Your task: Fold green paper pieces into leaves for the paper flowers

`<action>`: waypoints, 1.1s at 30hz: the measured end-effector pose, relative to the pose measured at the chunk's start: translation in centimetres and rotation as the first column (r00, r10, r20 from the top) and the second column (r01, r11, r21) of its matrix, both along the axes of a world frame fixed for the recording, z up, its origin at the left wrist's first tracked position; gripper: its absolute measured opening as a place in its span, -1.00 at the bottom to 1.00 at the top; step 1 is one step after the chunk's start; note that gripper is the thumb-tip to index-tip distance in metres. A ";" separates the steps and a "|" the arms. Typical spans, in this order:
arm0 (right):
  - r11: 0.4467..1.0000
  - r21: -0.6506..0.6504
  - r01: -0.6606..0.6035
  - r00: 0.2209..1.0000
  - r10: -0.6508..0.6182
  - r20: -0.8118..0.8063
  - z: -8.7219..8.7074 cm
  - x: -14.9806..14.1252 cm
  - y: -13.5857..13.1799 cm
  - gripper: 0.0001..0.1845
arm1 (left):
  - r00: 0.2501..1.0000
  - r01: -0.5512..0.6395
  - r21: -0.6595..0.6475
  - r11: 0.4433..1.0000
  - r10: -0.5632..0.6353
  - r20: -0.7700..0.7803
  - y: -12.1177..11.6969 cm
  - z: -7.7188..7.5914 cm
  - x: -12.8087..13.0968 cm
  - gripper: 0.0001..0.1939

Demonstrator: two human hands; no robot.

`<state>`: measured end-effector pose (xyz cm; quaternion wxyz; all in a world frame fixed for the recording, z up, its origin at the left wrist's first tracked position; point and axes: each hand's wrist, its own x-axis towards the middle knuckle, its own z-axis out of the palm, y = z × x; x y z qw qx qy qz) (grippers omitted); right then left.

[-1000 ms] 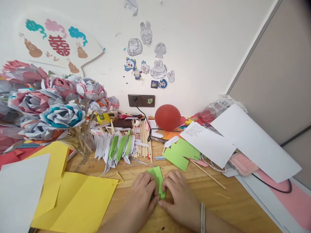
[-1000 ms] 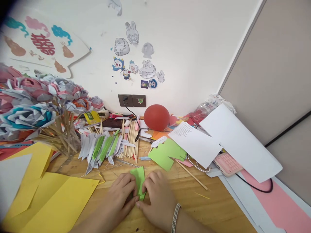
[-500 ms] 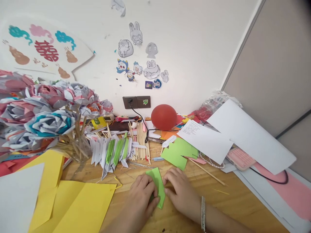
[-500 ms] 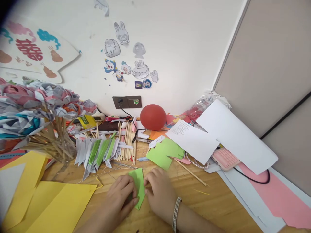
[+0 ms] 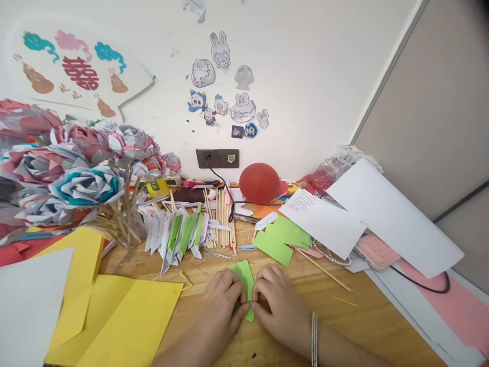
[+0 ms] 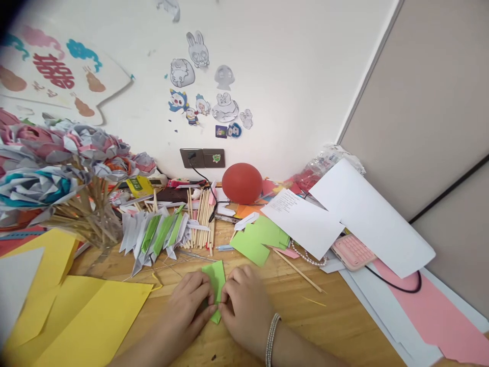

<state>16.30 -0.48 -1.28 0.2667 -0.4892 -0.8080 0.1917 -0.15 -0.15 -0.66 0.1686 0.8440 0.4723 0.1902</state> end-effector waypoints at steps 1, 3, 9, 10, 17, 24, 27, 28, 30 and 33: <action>1.000 0.014 0.004 1.000 -0.004 0.005 -0.1 -0.1 -0.1 -0.80 | 1.000 -0.001 0.001 1.000 0.001 -0.007 0.0 0.1 0.0 -0.92; 1.000 0.027 0.015 1.000 -0.015 0.010 -0.3 -0.2 -0.3 -0.80 | 1.000 -0.006 0.001 1.000 0.006 -0.020 0.1 0.2 0.1 -0.92; 0.996 0.003 0.091 0.996 -0.091 -0.019 -0.3 0.2 -0.2 -0.80 | 0.999 -0.011 -0.015 1.000 0.010 -0.043 0.1 0.5 0.2 -0.94; 0.994 -0.011 0.109 0.994 -0.109 -0.025 -0.3 0.3 -0.1 -0.79 | 0.999 -0.014 -0.025 1.000 0.013 -0.047 0.1 0.5 0.2 -0.94; 0.994 -0.030 0.103 0.993 -0.104 -0.055 0.1 0.6 0.3 -0.74 | 0.999 -0.002 -0.026 1.000 0.001 -0.033 0.1 0.3 0.1 -0.94; 0.999 -0.031 0.044 0.998 -0.042 0.044 0.0 0.5 0.0 -0.58 | 0.996 -0.066 0.058 0.996 0.070 -0.056 0.7 -0.1 -1.1 -0.91; 0.999 -0.048 -0.007 0.999 0.009 0.046 0.0 0.7 0.3 -0.58 | 0.994 -0.108 0.204 0.973 0.111 -0.004 2.0 -0.2 -2.5 -0.91; 0.997 -0.056 -0.050 0.998 0.052 0.036 0.0 0.8 0.5 -0.59 | 0.997 -0.073 0.258 0.964 0.072 0.011 2.4 -0.3 -2.9 -0.82; 0.983 -0.077 -0.164 0.986 0.164 -0.002 0.1 1.2 1.0 -0.58 | 0.996 0.084 0.348 0.934 -0.079 -0.027 3.2 -0.7 -3.6 -0.64; 0.964 -0.085 -0.253 0.967 0.248 -0.066 0.5 2.1 1.9 -0.62 | 0.943 0.325 0.394 0.860 -0.263 -0.205 3.5 -1.4 -4.0 -0.54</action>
